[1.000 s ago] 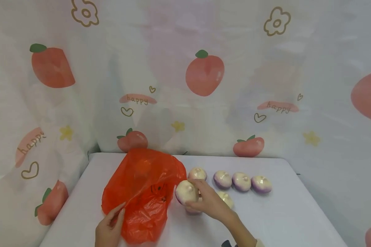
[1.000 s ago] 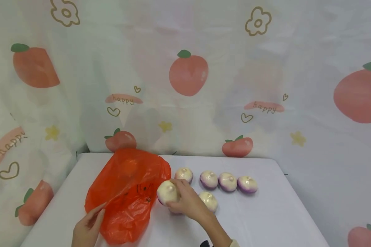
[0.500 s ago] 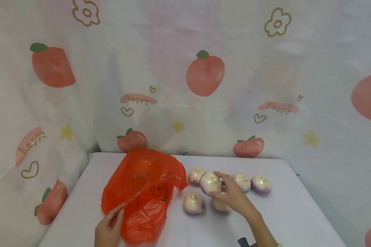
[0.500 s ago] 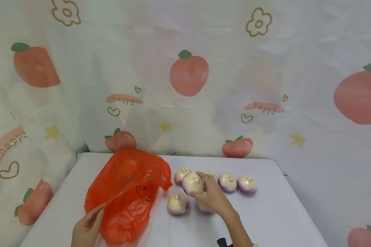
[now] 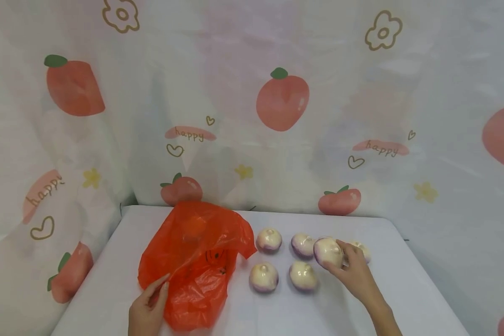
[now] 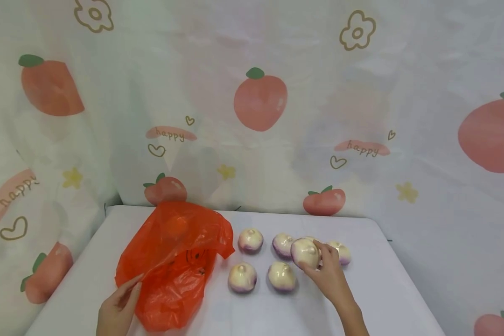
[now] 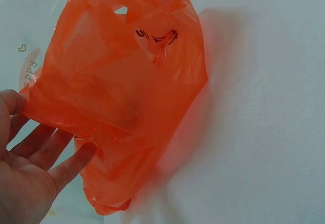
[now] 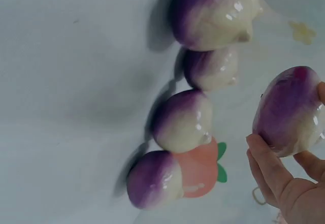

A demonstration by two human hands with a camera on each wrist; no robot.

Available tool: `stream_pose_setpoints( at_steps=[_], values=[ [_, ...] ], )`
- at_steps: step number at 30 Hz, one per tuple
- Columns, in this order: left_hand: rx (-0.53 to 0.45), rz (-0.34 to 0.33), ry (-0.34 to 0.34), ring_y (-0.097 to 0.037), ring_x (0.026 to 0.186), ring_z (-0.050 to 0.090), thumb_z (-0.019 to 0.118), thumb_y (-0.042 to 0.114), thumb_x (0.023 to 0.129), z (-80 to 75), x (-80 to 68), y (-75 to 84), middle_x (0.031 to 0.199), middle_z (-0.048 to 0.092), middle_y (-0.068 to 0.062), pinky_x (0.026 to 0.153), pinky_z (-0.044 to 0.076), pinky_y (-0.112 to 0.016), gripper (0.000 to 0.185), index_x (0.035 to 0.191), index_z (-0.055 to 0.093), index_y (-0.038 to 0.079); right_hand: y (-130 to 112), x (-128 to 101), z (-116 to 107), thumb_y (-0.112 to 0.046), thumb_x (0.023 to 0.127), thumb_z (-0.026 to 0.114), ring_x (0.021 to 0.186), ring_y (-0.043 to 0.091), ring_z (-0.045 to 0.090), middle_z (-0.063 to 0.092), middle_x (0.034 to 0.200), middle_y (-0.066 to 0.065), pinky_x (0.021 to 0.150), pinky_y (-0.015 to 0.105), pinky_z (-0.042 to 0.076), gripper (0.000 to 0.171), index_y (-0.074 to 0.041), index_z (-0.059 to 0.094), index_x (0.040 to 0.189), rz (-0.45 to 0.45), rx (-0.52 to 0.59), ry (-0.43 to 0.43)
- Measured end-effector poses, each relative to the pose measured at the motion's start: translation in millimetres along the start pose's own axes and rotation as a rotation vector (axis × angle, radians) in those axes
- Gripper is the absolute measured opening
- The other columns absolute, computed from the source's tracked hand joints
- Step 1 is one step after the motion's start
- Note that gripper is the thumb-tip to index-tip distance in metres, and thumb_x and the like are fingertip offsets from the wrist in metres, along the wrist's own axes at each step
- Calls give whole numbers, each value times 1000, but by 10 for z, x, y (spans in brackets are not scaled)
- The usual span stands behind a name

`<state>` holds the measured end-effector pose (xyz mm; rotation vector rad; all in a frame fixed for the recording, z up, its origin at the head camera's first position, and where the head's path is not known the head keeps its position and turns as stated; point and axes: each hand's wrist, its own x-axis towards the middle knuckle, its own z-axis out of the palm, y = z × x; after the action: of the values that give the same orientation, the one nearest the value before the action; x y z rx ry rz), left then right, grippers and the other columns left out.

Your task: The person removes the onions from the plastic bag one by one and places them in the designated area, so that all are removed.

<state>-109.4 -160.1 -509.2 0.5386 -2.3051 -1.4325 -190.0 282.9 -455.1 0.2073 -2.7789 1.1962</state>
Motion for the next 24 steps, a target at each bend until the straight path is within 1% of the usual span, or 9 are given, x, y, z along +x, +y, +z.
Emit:
stream_pose_setpoints(
  at_steps=[4, 10, 13, 18, 21, 24],
  values=[
    [7, -15, -19, -23, 92, 64, 61, 16, 93, -13, -2, -4, 106, 68, -10, 77, 54, -32, 25, 116, 68, 7, 125, -72, -115, -37, 87, 67, 107, 50, 49, 30, 128, 37, 82, 51, 50, 80, 13, 31, 137, 46, -73, 39],
    [8, -25, -46, -25, 90, 65, 60, 17, 94, -21, 1, -31, 107, 67, -13, 74, 55, -32, 27, 117, 66, 5, 334, -185, -205, -33, 86, 69, 104, 48, 47, 34, 122, 39, 80, 51, 51, 78, 17, 33, 133, 74, -136, 64],
    [6, -39, -59, -25, 89, 65, 59, 18, 94, -15, 3, -50, 107, 67, -13, 73, 55, -31, 28, 117, 66, 4, 413, -240, -227, -34, 87, 68, 102, 49, 48, 34, 120, 40, 79, 52, 51, 79, 18, 32, 133, 114, -155, 45],
    [15, -61, -73, -25, 91, 65, 59, 19, 94, -6, 12, -48, 108, 67, -14, 74, 55, -32, 29, 118, 65, 4, 508, -275, -280, -41, 87, 65, 103, 53, 47, 30, 123, 42, 79, 54, 50, 85, 18, 28, 135, 174, -168, 11],
    [16, -69, -74, -26, 92, 65, 58, 18, 95, 0, 21, -26, 109, 66, -15, 76, 54, -34, 30, 119, 64, 3, 561, -276, -330, -43, 87, 65, 105, 56, 45, 28, 124, 44, 79, 55, 50, 87, 19, 27, 135, 182, -174, 8],
    [19, -65, -69, -27, 92, 64, 58, 18, 95, 8, 35, -11, 109, 66, -16, 77, 54, -35, 30, 119, 64, 2, 616, -271, -378, -42, 87, 66, 104, 58, 44, 29, 123, 46, 78, 56, 50, 86, 21, 27, 133, 168, -188, 17]
  ],
)
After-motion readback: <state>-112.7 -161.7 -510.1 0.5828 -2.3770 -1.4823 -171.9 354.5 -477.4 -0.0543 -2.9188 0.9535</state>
